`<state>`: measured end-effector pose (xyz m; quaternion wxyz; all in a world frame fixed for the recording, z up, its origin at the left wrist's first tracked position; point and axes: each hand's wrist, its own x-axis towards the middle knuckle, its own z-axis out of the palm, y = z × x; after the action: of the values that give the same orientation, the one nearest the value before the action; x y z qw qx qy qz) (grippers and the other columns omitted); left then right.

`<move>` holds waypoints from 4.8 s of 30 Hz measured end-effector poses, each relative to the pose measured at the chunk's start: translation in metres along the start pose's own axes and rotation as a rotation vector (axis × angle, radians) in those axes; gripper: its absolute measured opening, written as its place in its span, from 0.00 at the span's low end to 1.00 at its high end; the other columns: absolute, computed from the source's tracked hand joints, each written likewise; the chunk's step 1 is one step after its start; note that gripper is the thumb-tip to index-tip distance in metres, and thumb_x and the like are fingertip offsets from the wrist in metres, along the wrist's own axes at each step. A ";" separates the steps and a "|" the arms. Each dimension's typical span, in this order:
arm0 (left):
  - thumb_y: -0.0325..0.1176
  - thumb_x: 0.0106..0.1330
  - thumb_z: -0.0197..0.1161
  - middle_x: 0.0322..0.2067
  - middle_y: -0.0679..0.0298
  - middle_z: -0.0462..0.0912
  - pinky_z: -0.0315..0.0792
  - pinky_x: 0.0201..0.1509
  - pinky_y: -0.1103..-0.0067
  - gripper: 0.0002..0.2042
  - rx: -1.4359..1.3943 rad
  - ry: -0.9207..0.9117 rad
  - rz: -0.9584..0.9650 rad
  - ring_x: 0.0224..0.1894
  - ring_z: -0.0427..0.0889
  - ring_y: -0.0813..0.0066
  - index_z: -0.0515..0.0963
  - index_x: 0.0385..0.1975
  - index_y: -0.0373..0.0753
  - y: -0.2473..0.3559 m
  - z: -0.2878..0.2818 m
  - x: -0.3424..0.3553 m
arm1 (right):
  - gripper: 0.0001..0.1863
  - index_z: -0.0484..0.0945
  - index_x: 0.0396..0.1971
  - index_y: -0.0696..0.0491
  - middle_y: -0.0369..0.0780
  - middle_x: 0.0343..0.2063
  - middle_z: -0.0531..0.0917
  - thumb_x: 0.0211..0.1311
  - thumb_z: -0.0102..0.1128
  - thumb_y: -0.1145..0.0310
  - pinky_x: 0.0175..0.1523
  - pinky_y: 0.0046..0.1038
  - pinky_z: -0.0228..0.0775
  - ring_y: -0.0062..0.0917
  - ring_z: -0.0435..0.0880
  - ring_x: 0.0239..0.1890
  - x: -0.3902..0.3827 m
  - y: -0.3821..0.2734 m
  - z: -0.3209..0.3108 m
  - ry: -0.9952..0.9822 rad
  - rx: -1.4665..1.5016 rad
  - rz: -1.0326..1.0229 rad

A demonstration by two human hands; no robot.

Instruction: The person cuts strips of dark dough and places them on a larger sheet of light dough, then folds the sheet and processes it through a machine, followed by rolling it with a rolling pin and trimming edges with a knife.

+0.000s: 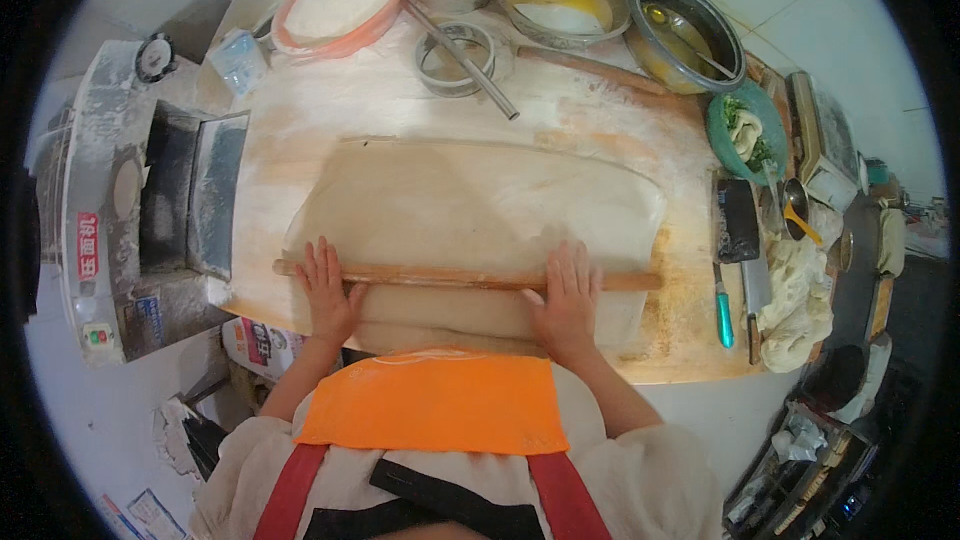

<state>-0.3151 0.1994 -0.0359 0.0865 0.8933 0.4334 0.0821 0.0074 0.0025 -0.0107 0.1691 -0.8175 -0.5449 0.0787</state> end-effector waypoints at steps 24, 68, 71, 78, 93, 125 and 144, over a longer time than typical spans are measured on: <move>0.47 0.67 0.57 0.71 0.52 0.55 0.41 0.73 0.50 0.32 0.091 -0.072 0.256 0.74 0.52 0.57 0.62 0.67 0.36 -0.081 0.015 0.097 | 0.30 0.67 0.62 0.55 0.50 0.63 0.69 0.62 0.58 0.59 0.70 0.51 0.50 0.44 0.65 0.67 0.050 0.070 -0.012 0.195 -0.237 0.043; 0.45 0.71 0.49 0.73 0.55 0.53 0.32 0.72 0.46 0.31 0.199 0.042 0.207 0.75 0.47 0.56 0.54 0.72 0.40 -0.101 0.004 0.094 | 0.35 0.61 0.67 0.56 0.44 0.71 0.60 0.61 0.55 0.59 0.74 0.54 0.37 0.41 0.54 0.73 0.003 0.041 0.018 0.169 -0.284 0.386; 0.44 0.71 0.49 0.73 0.55 0.53 0.33 0.73 0.47 0.31 0.200 0.020 0.178 0.75 0.48 0.56 0.55 0.71 0.40 -0.101 0.004 0.064 | 0.34 0.62 0.67 0.53 0.44 0.69 0.63 0.62 0.50 0.56 0.73 0.55 0.38 0.43 0.56 0.73 -0.030 0.041 0.029 0.117 -0.339 0.277; 0.38 0.71 0.50 0.72 0.54 0.53 0.34 0.73 0.48 0.29 0.043 0.189 0.094 0.75 0.48 0.52 0.55 0.70 0.35 -0.060 -0.003 0.153 | 0.35 0.61 0.66 0.58 0.47 0.69 0.61 0.62 0.58 0.58 0.72 0.58 0.36 0.44 0.53 0.73 0.071 0.061 -0.002 0.317 -0.223 0.231; 0.43 0.71 0.51 0.74 0.57 0.48 0.34 0.74 0.49 0.35 0.130 0.346 0.266 0.76 0.44 0.58 0.47 0.73 0.38 -0.053 0.023 0.310 | 0.31 0.64 0.63 0.58 0.45 0.66 0.66 0.61 0.57 0.62 0.73 0.51 0.43 0.38 0.61 0.70 0.230 0.120 0.004 0.455 -0.310 0.138; 0.23 0.47 0.68 0.37 0.57 0.76 0.71 0.42 0.66 0.17 -0.408 -0.290 0.470 0.40 0.74 0.54 0.77 0.40 0.35 0.017 -0.048 0.020 | 0.17 0.80 0.49 0.56 0.51 0.43 0.80 0.60 0.57 0.69 0.55 0.39 0.69 0.44 0.76 0.49 0.011 0.145 0.007 0.473 0.040 0.729; 0.43 0.53 0.70 0.63 0.54 0.68 0.51 0.69 0.52 0.36 -0.112 -0.133 0.316 0.68 0.62 0.52 0.67 0.63 0.39 0.021 0.002 -0.002 | 0.25 0.70 0.61 0.55 0.48 0.64 0.69 0.63 0.53 0.67 0.71 0.48 0.47 0.44 0.63 0.69 -0.075 0.024 0.008 0.214 -0.228 0.381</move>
<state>-0.3003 0.1850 -0.0329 0.1507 0.9474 0.2759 0.0593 -0.0043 -0.0735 -0.0307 0.1148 -0.9229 -0.3653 -0.0400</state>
